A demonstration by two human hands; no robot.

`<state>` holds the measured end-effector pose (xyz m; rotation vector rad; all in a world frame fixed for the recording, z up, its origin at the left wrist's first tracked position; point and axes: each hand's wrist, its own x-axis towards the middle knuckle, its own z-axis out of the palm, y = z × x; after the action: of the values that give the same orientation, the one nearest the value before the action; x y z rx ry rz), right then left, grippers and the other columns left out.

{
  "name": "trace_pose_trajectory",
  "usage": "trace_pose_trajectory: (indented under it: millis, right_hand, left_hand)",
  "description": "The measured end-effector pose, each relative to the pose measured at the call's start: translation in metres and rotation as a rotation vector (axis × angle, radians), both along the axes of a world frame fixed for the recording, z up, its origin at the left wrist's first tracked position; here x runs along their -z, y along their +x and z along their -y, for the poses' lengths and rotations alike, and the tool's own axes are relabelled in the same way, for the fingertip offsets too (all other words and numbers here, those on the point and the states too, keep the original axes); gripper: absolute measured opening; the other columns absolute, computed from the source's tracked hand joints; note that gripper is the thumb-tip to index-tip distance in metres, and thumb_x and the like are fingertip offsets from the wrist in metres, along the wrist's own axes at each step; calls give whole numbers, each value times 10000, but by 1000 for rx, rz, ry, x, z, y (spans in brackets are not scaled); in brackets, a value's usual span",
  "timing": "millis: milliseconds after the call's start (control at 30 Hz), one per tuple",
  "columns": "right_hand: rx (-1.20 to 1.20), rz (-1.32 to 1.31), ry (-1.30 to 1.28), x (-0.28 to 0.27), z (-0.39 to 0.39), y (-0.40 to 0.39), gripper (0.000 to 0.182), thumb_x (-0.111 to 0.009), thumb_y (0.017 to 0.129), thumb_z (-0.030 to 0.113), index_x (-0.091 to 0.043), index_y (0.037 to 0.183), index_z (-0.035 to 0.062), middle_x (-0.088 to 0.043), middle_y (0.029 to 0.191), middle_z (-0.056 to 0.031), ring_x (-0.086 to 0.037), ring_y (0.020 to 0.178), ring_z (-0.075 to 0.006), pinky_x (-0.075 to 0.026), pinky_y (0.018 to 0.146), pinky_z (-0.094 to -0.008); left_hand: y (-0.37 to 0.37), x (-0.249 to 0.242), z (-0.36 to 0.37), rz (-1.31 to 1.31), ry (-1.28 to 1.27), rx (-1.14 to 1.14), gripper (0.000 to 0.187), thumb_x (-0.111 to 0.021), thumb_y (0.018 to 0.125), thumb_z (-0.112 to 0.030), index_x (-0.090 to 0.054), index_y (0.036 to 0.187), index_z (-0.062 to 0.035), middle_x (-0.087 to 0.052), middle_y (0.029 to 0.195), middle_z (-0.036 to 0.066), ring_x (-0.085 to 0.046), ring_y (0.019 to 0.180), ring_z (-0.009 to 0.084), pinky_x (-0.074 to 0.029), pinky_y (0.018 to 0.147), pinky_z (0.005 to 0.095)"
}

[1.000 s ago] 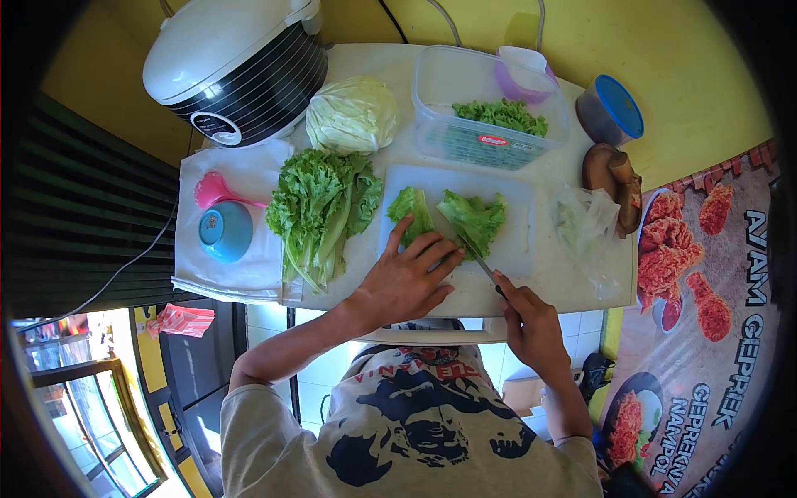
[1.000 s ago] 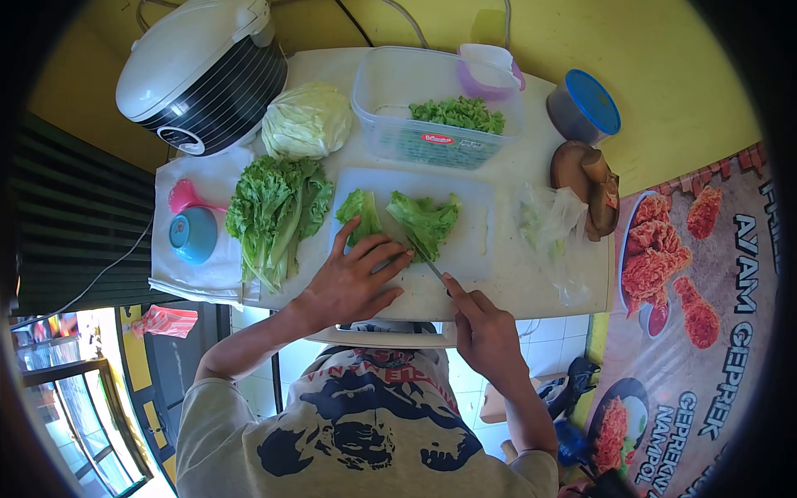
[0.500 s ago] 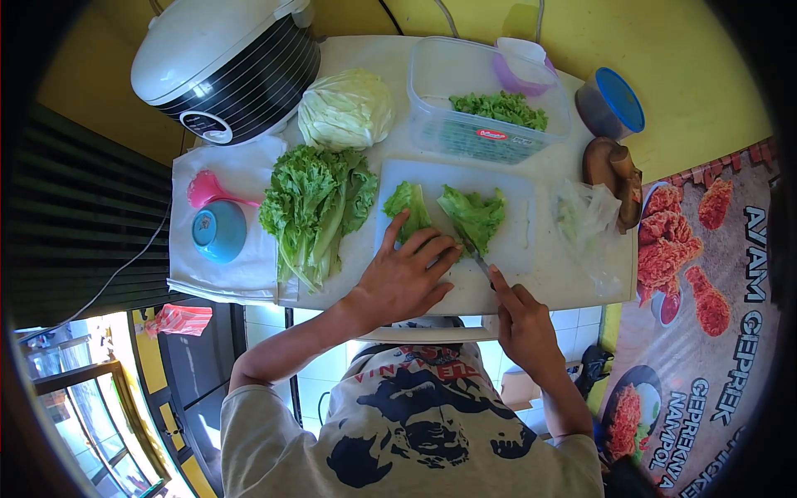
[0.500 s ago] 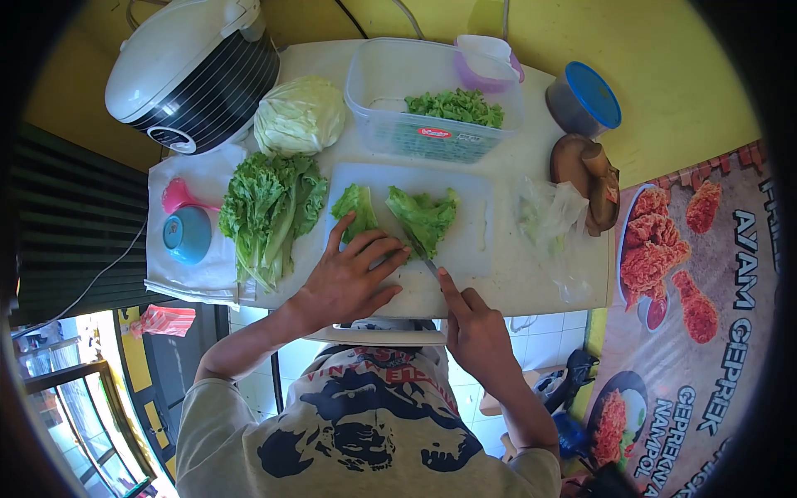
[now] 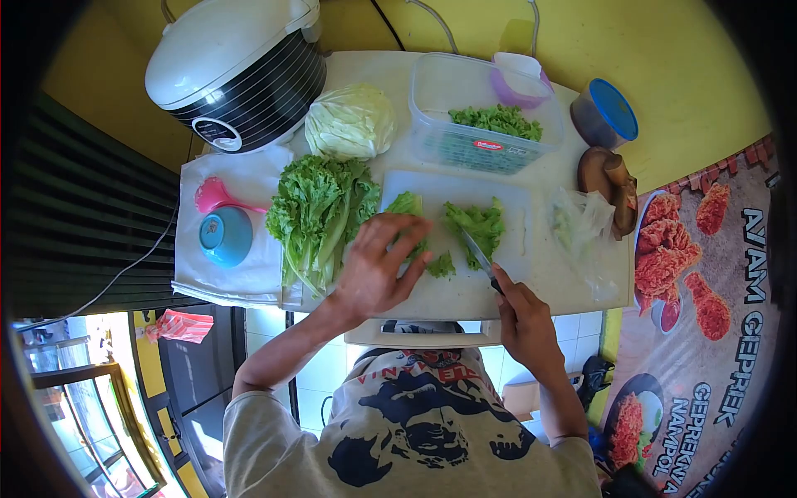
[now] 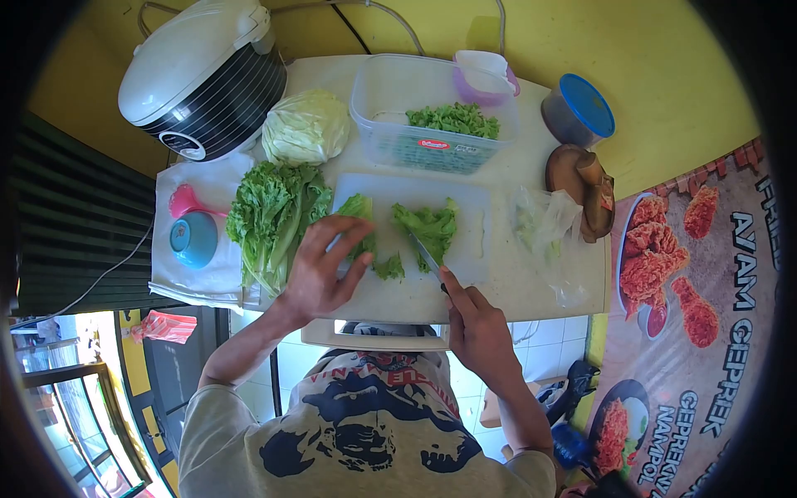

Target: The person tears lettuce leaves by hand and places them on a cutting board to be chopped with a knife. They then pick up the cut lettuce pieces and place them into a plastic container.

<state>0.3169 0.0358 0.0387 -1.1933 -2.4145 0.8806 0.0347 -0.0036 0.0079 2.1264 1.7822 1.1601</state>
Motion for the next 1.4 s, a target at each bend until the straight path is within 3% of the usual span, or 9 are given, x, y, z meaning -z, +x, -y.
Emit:
trace_pose_trajectory:
  millis: [133,333,533,633,833,967,1167,1267,1400]
  right_hand:
    - [2,51,66,12,-9,-4,530,-578,1008,-43,-540,1526,61,-669,908,-203,-663,741,-362,-540,716,-386]
    - [23,-161,-13,13,-13,-24,504,-629,994,25,-554,1491,65,-722,970,-211,-717,694,-350,-577,647,-422]
    - [13,-238,-86,2,-44,-64,329,-733,961,99,-653,1260,-12,-730,946,-193,-711,706,-315,-548,647,-363]
    - [27,-482,70,8,-64,-89,311,-754,953,115,-666,1218,-21,-722,881,-160,-684,706,-272,-531,684,-341]
    - [4,-500,-202,6,-78,-98,249,-783,963,156,-701,1134,-6,-626,767,-1,-523,692,-74,-453,650,-274]
    - [162,-601,-404,13,-78,-104,220,-775,973,151,-705,1126,9,-581,760,44,-471,694,-37,-416,628,-257]
    - [174,-387,211,10,-73,-97,265,-765,913,36,-693,1162,-20,-707,833,-130,-690,729,-284,-529,699,-362]
    - [132,-261,116,18,-76,-83,340,-762,884,2,-673,1211,-24,-726,986,-209,-716,857,-410,-567,767,-412]
    - [175,-224,160,24,-76,-76,377,-767,887,13,-663,1250,-3,-712,1062,-195,-727,886,-380,-573,759,-417]
  left_hand:
    - [-5,-4,-14,-167,-81,-319,450,-747,957,-198,-643,1345,6,-597,1363,218,-590,1235,413,-495,1056,487]
    - [-5,4,-19,-241,-128,-248,325,-749,944,-176,-664,1221,-30,-593,1380,195,-587,1243,398,-483,1042,510]
    - [-7,-11,-28,-106,-294,-158,239,-765,905,-70,-646,1113,-54,-706,1160,117,-639,1161,366,-497,1006,473]
    - [-8,-19,-30,275,-323,5,254,-756,923,-45,-632,1145,-45,-717,1092,123,-679,1087,340,-522,978,425]
    - [-7,-19,-27,735,-311,120,316,-754,982,-90,-595,1244,-16,-694,1088,78,-665,1059,149,-535,950,334]
    - [-14,0,-33,901,-395,67,264,-761,972,-114,-618,1166,-7,-657,905,65,-605,838,116,-500,739,313]
    - [-26,15,-42,755,-326,-23,303,-755,969,-108,-602,1212,-8,-702,1014,127,-665,892,173,-523,794,341]
    - [-28,13,-42,418,-290,-34,409,-746,963,-81,-563,1325,-34,-689,1116,122,-666,866,172,-536,799,347]
    - [-21,-16,-44,353,-394,-17,521,-758,937,-86,-546,1413,-90,-681,1136,160,-686,873,267,-549,809,380]
